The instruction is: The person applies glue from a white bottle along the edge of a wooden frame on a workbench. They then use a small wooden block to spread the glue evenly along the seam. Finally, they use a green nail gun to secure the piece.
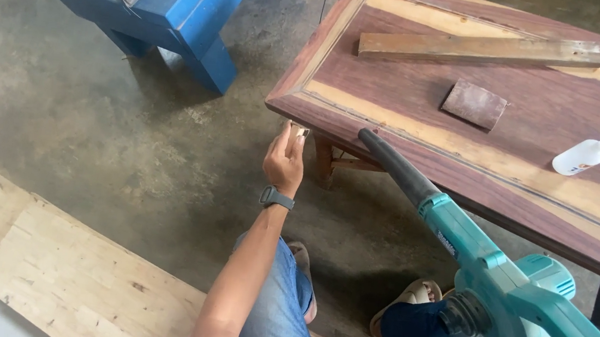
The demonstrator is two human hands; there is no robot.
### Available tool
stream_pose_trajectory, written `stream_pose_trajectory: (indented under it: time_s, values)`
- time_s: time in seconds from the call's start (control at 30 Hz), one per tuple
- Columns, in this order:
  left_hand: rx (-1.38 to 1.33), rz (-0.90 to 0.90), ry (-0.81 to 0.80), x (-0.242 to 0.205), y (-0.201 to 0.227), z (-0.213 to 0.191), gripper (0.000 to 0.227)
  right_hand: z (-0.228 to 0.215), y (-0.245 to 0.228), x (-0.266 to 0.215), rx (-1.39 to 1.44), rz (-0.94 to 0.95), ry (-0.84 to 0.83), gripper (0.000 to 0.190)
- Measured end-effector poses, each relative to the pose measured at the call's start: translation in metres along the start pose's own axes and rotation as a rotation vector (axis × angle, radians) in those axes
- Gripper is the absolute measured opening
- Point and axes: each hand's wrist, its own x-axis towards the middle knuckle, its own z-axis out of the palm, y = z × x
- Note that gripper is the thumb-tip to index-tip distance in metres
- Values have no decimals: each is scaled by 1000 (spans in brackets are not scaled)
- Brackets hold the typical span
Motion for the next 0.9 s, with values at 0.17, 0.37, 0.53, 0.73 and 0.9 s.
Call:
stream_pose_trajectory:
  time_s: [0.17, 0.37, 0.53, 0.73, 0.9]
  values:
    - [-32, 0, 34, 5, 13, 2, 43, 47, 48, 20, 51, 96, -198, 49]
    - [-49, -36, 235, 16, -1, -2, 40, 143, -36, -8, 110, 202, -434, 46]
    - [-98, -211, 199, 30, 20, -32, 42, 313, -336, -216, -60, 153, -58, 40]
    - [-58, -17, 161, 23, 11, -24, 47, 438, -280, -105, -216, -227, -169, 30]
    - [-164, 219, -89, 55, 44, -15, 40, 524, -210, -39, -160, -256, -267, 40]
